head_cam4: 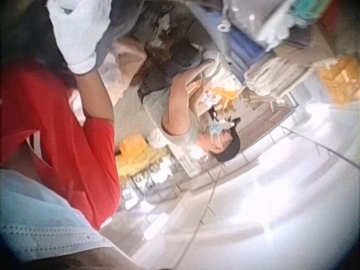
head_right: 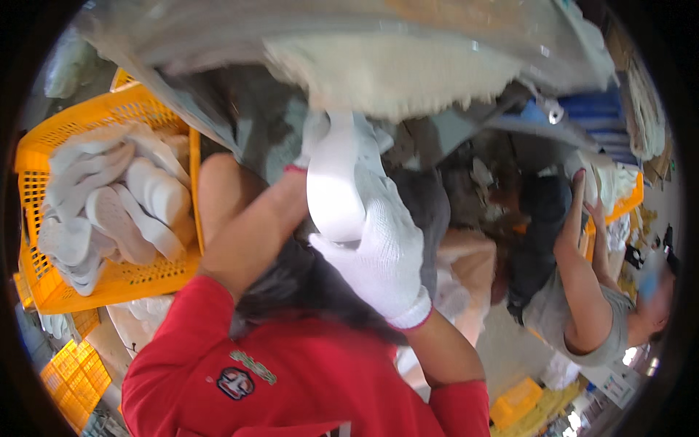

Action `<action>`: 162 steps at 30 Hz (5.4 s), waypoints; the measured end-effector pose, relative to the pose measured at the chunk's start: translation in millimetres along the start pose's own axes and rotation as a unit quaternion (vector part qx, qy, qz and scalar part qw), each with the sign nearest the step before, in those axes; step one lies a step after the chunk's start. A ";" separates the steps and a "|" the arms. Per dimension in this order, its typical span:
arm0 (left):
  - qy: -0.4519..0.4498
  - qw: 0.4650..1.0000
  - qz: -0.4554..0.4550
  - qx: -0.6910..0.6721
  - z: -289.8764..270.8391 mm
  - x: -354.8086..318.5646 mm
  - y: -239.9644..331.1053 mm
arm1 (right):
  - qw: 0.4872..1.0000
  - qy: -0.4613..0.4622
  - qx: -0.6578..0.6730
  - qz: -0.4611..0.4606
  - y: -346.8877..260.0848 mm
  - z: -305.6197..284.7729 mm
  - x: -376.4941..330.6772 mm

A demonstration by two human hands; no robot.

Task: The person sits on the floor and repeatedly wipes white slipper soles with gloved hands, then places them into a yellow basket. The person handles multiple slippers one at a time, rubbing the soles and stacking them in the basket.

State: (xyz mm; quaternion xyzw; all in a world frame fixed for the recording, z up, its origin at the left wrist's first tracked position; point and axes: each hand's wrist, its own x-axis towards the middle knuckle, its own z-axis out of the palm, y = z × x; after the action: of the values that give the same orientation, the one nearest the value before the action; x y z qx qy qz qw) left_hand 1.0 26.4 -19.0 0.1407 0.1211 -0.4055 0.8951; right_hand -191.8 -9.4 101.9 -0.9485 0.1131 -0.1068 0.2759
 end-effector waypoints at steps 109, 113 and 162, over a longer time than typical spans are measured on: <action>0.444 0.764 0.168 0.436 -103.9 -361.5 208.5 | 0.978 -0.119 0.153 0.082 94.7 -4.3 -75.7; 0.314 0.531 0.197 0.761 -30.9 -377.9 152.4 | 0.942 -0.152 0.283 0.099 62.1 6.9 -68.6; 0.062 0.877 -0.065 0.472 38.1 -57.8 1.8 | 0.976 0.060 0.200 0.066 72.9 -36.5 149.0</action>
State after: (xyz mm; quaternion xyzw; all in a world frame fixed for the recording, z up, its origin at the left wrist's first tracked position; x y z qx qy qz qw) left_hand -30.8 54.2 35.8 0.5633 -0.0210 -0.4624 0.6845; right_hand -71.0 -128.3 113.0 -0.8564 0.1684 -0.1657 0.4591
